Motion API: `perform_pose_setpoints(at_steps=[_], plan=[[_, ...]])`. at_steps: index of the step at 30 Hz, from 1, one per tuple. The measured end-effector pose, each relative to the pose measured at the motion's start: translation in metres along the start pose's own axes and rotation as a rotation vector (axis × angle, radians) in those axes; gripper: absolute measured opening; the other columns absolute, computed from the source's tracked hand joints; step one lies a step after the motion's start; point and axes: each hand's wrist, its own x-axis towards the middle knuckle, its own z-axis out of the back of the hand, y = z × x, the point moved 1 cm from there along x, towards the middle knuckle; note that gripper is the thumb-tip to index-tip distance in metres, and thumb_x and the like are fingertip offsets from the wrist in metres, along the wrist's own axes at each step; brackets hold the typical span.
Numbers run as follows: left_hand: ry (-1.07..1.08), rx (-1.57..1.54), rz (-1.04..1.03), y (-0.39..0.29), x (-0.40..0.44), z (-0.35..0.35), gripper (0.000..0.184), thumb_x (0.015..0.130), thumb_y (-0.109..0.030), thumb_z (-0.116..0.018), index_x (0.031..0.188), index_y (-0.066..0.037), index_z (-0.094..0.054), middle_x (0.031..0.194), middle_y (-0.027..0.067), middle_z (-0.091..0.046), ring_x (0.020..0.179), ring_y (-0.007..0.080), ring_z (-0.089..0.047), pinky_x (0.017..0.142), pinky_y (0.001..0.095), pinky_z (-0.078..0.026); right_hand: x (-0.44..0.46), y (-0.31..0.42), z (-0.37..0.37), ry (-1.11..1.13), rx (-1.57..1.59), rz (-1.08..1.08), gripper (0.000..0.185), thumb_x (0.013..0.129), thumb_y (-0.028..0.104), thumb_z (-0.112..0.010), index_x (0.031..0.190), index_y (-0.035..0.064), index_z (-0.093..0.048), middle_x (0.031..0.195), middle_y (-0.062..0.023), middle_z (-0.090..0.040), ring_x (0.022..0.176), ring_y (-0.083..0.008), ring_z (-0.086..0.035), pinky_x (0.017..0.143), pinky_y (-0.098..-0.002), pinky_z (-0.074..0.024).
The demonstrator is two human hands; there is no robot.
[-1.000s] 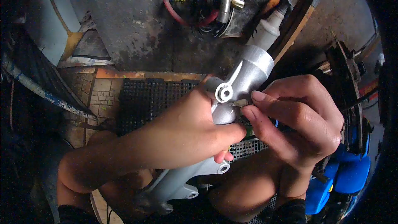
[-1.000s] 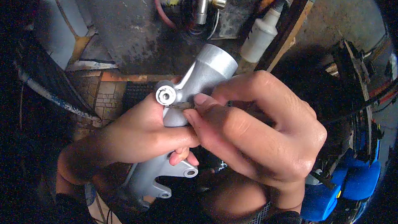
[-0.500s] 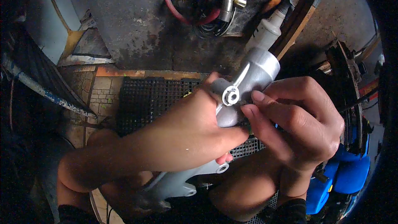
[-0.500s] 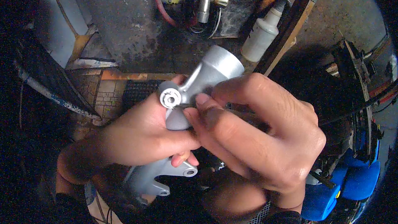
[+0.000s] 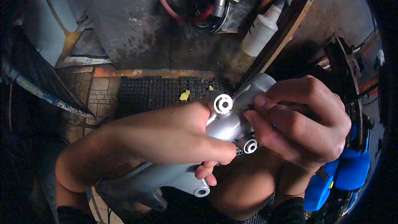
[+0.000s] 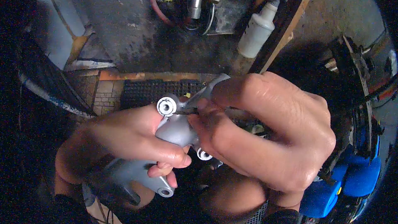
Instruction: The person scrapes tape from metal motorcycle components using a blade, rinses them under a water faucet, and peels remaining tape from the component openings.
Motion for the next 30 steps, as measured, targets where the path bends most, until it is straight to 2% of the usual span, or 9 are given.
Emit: perform_pose_setpoints(at_steps=[2,4,8,13,14,16,17,19,30], plan=[[0.016,-0.006,0.005,0.000,0.000,-0.001,0.015,0.091,-0.012,-0.060,0.087,0.002,-0.060,0.068,0.0070,-0.061,0.061,0.0143,-0.062,0.073,0.0362,-0.061,0.001,0.002,0.003,0.030,-0.004,0.011,0.021,0.057,0.007,-0.086,0.072,0.0020,-0.072,0.074,-0.0101,-0.069,0.062,-0.0201,-0.066,0.053,-0.0287,-0.0499],[0.056,-0.022,0.023,-0.001,-0.001,-0.001,0.015,0.096,-0.015,-0.065,0.102,-0.002,-0.059,0.062,-0.0006,-0.054,0.058,0.0096,-0.056,0.074,0.0386,-0.061,0.002,0.002,0.006,0.051,-0.004,0.018,0.021,0.057,0.009,-0.086,0.072,0.0027,-0.072,0.074,-0.0098,-0.069,0.062,-0.0200,-0.066,0.053,-0.0286,-0.0490],[0.077,-0.005,0.045,0.001,0.003,-0.002,0.014,0.097,-0.014,-0.063,0.103,-0.002,-0.059,0.061,-0.0012,-0.054,0.056,0.0090,-0.054,0.073,0.0377,-0.060,0.002,0.002,0.009,0.095,-0.010,0.037,0.021,0.057,0.011,-0.085,0.072,0.0040,-0.072,0.074,-0.0091,-0.070,0.061,-0.0196,-0.066,0.052,-0.0286,-0.0473],[0.111,0.007,-0.007,0.005,0.006,0.001,0.015,0.099,-0.014,-0.062,0.088,-0.004,-0.060,0.060,-0.0011,-0.054,0.055,0.0086,-0.055,0.073,0.0372,-0.061,0.005,0.004,0.013,0.140,-0.035,0.043,0.021,0.057,0.015,-0.085,0.071,0.0057,-0.072,0.074,-0.0083,-0.070,0.061,-0.0192,-0.066,0.051,-0.0284,-0.0452],[0.112,0.006,-0.006,0.005,0.006,0.001,0.015,0.099,-0.014,-0.062,0.088,-0.004,-0.060,0.060,-0.0011,-0.054,0.055,0.0086,-0.055,0.073,0.0372,-0.061,0.004,0.004,0.013,0.132,-0.049,0.041,0.021,0.057,0.015,-0.085,0.071,0.0059,-0.072,0.074,-0.0080,-0.070,0.062,-0.0194,-0.066,0.052,-0.0286,-0.0455],[0.115,0.018,0.040,0.006,0.005,0.001,0.017,0.092,-0.015,-0.060,0.093,0.002,-0.059,0.069,0.0047,-0.061,0.061,0.0131,-0.061,0.072,0.0353,-0.060,0.004,0.002,0.016,0.147,-0.069,0.053,0.023,0.057,0.016,-0.085,0.072,0.0063,-0.072,0.075,-0.0075,-0.071,0.063,-0.0196,-0.067,0.053,-0.0288,-0.0460],[0.116,0.017,0.041,0.005,0.004,0.001,0.017,0.092,-0.015,-0.060,0.093,0.002,-0.059,0.069,0.0047,-0.061,0.061,0.0131,-0.061,0.072,0.0353,-0.060,0.004,0.001,0.018,0.159,-0.071,0.059,0.023,0.057,0.016,-0.086,0.072,0.0064,-0.072,0.075,-0.0074,-0.071,0.063,-0.0197,-0.067,0.053,-0.0289,-0.0460],[0.117,0.024,0.025,0.004,0.004,0.000,0.019,0.100,-0.015,-0.062,0.084,-0.004,-0.059,0.061,0.0001,-0.057,0.057,0.0094,-0.058,0.074,0.0376,-0.061,0.004,-0.002,0.021,0.190,-0.085,0.085,0.024,0.056,0.015,-0.086,0.073,0.0064,-0.072,0.076,-0.0074,-0.071,0.064,-0.0199,-0.067,0.053,-0.0289,-0.0460],[0.103,0.063,0.044,0.002,0.005,-0.003,0.016,0.099,-0.014,-0.062,0.087,-0.004,-0.059,0.061,0.0001,-0.057,0.057,0.0107,-0.059,0.073,0.0371,-0.061,0.003,-0.008,0.014,0.190,0.037,0.144,0.026,0.055,0.016,-0.087,0.075,0.0055,-0.074,0.075,-0.0079,-0.072,0.063,-0.0200,-0.068,0.052,-0.0291,-0.0470]])
